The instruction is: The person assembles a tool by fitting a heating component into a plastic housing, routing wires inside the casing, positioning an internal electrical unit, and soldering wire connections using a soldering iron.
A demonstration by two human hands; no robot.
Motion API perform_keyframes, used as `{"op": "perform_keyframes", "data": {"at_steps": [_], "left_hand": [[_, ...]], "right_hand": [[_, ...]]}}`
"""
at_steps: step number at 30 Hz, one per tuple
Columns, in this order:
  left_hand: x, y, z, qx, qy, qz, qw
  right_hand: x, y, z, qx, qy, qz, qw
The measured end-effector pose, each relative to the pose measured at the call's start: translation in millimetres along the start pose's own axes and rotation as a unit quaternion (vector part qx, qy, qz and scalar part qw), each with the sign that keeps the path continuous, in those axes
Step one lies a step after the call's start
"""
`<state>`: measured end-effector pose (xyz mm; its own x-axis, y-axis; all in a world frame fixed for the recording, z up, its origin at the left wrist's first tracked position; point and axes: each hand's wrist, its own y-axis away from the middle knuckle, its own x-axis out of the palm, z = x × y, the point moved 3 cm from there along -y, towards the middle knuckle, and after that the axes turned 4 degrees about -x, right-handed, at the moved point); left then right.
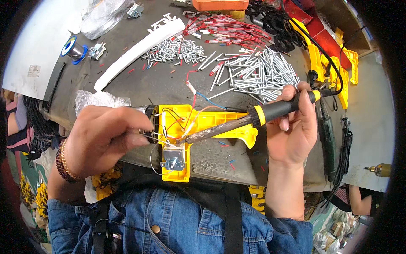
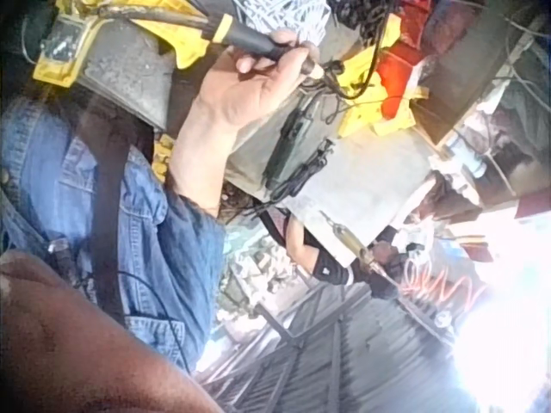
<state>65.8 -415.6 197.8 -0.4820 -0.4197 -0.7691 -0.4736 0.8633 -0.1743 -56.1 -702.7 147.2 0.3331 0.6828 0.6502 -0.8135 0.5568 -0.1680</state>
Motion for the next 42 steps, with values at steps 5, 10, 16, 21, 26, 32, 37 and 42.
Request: {"op": "perform_keyframes", "data": {"at_steps": [5,10,16,21,26,32,37,42], "left_hand": [[3,-5,-1,0.021,0.010,-0.023,0.999],[5,-7,0,-0.001,-0.019,-0.020,1.000],[7,-9,-1,0.000,-0.038,-0.014,0.999],[4,-11,0,0.009,-0.031,-0.024,0.999],[5,-11,-2,0.011,-0.037,-0.010,0.999],[7,-11,-2,0.011,-0.036,-0.002,0.999],[9,-11,-1,0.021,-0.023,0.012,0.999],[12,-14,-4,0.039,-0.020,0.008,0.999]], "right_hand": [[2,1,1,-0.006,0.025,-0.011,1.000],[3,1,1,-0.009,0.014,-0.012,1.000],[4,2,-1,-0.007,0.014,-0.023,1.000],[-4,0,1,0.009,0.006,0.020,1.000],[3,1,0,-0.011,0.015,-0.003,1.000],[5,1,-1,-0.012,0.009,-0.001,1.000],[-2,1,2,0.002,-0.002,0.031,1.000],[2,2,1,-0.008,0.003,0.026,1.000]]}}
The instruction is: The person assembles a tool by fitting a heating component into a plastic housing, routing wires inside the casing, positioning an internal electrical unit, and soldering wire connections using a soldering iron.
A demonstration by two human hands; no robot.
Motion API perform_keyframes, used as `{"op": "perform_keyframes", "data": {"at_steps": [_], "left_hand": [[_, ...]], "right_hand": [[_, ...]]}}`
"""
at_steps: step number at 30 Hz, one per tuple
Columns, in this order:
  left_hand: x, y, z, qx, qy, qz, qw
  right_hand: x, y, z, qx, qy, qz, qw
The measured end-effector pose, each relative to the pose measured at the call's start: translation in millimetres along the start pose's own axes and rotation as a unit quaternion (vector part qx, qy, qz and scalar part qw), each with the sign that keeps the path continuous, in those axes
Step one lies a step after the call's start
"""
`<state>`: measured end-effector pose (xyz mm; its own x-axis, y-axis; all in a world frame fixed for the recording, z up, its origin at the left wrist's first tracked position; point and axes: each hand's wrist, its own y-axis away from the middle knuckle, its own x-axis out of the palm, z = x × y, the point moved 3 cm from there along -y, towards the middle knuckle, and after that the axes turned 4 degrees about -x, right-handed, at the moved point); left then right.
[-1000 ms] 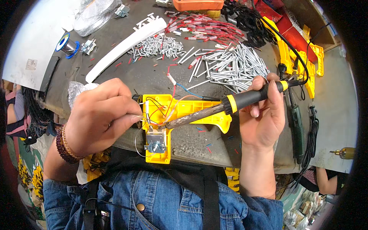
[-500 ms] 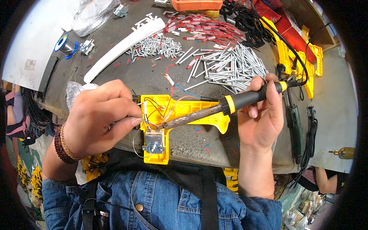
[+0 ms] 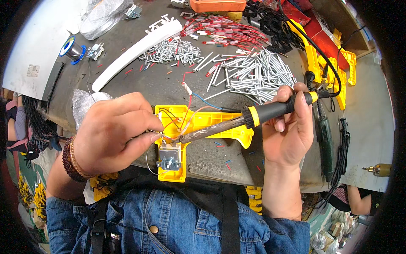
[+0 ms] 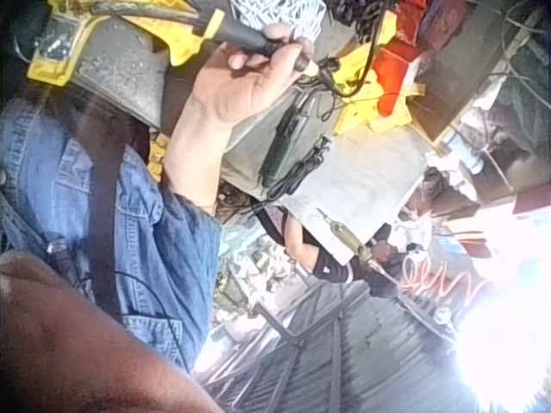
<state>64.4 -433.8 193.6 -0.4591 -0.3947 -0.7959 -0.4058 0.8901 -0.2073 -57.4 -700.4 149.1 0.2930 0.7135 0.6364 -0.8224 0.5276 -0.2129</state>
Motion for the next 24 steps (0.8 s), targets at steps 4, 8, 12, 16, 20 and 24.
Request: {"op": "perform_keyframes", "data": {"at_steps": [4,8,12,16,20,24], "left_hand": [[0,-2,0,0.003,-0.001,0.009,1.000],[0,-3,-1,0.007,-0.001,0.006,1.000],[0,-6,4,0.032,0.005,-0.012,0.999],[-22,-38,48,0.082,-0.165,-0.102,0.978],[-5,-54,37,0.066,-0.008,-0.052,0.996],[16,-61,31,-0.138,0.290,0.091,0.943]], "right_hand": [[2,-1,-1,-0.004,0.001,-0.004,1.000],[2,-1,-1,-0.005,0.002,-0.004,1.000],[4,-1,-1,-0.009,0.001,-0.005,1.000],[-1,-1,2,-0.006,0.010,-0.040,0.999],[-1,-1,-2,-0.014,0.009,-0.046,0.999],[2,1,0,-0.012,0.001,-0.058,0.998]]}}
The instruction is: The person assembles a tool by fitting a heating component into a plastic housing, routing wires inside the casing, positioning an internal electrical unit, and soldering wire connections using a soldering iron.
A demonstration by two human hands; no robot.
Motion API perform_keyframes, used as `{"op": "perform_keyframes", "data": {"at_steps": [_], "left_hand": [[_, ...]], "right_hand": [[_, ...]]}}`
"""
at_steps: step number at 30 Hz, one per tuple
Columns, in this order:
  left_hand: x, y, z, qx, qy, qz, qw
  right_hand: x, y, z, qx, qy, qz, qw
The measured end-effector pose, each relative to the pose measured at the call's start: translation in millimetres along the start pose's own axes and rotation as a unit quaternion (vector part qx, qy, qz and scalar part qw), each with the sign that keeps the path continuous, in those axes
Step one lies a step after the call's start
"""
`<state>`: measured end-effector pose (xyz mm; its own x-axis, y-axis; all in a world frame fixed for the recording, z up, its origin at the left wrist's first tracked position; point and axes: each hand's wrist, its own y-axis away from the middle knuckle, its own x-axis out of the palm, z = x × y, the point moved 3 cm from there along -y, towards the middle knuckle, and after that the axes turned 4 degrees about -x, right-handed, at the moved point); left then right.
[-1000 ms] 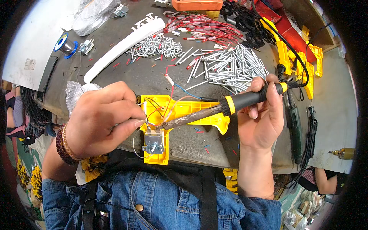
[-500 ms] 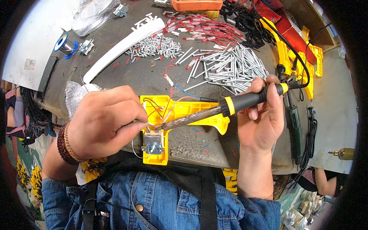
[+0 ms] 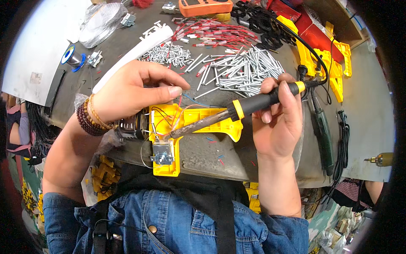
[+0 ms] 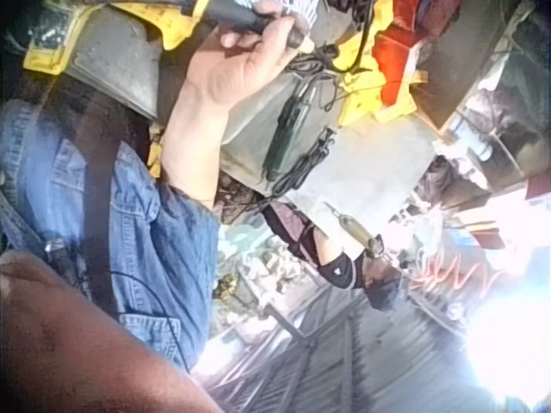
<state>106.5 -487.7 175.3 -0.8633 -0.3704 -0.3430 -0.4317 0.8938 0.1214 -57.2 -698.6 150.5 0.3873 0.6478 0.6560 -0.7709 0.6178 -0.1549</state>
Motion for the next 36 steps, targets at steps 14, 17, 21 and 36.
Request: {"op": "perform_keyframes", "data": {"at_steps": [14,17,21,36], "left_hand": [[6,-14,8,-0.104,0.083,0.081,0.988],[5,-10,7,-0.105,0.155,0.105,0.977],[-2,-3,-1,-0.075,0.172,0.186,0.965],[0,21,4,-0.002,-0.028,0.041,0.999]], "right_hand": [[1,0,1,-0.014,0.011,0.014,1.000],[2,0,0,-0.013,0.015,0.011,1.000],[2,0,0,-0.014,0.019,0.007,1.000],[1,-1,0,-0.018,0.036,0.009,0.999]]}}
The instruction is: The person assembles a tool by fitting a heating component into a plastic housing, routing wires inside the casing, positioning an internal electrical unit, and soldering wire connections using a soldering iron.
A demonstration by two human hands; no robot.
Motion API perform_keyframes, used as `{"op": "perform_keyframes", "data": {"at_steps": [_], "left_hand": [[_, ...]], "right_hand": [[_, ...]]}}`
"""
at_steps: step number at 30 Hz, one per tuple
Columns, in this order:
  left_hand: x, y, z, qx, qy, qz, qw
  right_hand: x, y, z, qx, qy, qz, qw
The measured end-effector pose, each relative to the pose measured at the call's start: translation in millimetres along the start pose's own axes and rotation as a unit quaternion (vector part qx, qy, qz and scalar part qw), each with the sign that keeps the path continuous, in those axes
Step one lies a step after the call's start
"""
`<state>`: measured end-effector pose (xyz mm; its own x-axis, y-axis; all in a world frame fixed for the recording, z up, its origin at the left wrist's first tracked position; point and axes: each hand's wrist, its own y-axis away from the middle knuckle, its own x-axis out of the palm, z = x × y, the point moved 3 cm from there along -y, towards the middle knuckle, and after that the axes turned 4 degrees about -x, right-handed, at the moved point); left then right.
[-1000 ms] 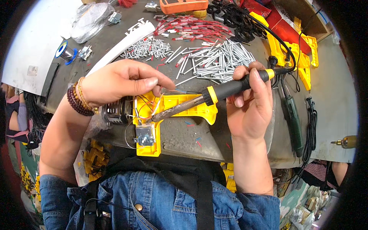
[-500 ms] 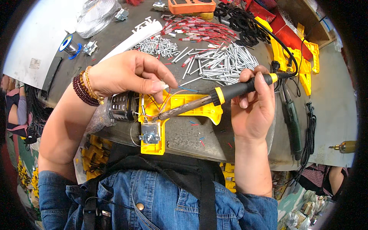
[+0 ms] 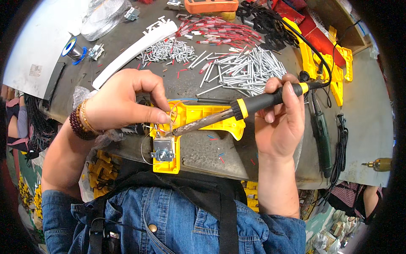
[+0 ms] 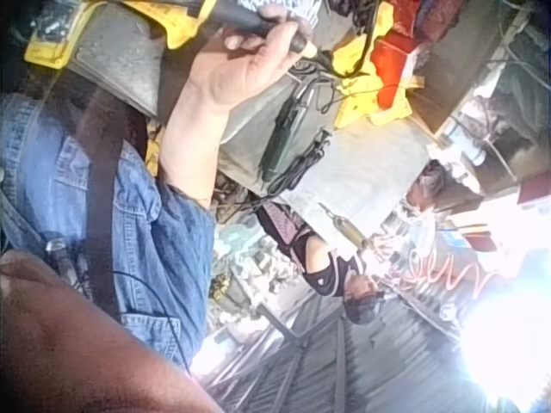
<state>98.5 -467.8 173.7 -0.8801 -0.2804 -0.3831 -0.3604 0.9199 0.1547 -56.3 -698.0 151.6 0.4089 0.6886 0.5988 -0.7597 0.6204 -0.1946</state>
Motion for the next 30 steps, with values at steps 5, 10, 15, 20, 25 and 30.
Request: {"op": "perform_keyframes", "data": {"at_steps": [5,10,15,20,25,30], "left_hand": [[5,4,0,0.041,-0.090,-0.067,0.993],[9,7,0,0.087,-0.179,-0.094,0.976],[8,9,0,0.088,-0.203,-0.087,0.971],[7,9,1,0.089,-0.204,-0.040,0.974],[10,9,-1,0.096,-0.197,-0.052,0.974],[6,7,1,0.033,-0.111,-0.027,0.993]], "right_hand": [[0,0,1,-0.003,-0.007,0.017,1.000],[-4,0,1,-0.002,-0.021,0.012,1.000],[-2,0,1,-0.002,-0.033,0.021,0.999],[1,1,1,-0.019,-0.012,0.044,0.999],[-3,1,6,-0.013,-0.013,0.053,0.998],[-4,1,5,-0.005,-0.009,0.064,0.998]]}}
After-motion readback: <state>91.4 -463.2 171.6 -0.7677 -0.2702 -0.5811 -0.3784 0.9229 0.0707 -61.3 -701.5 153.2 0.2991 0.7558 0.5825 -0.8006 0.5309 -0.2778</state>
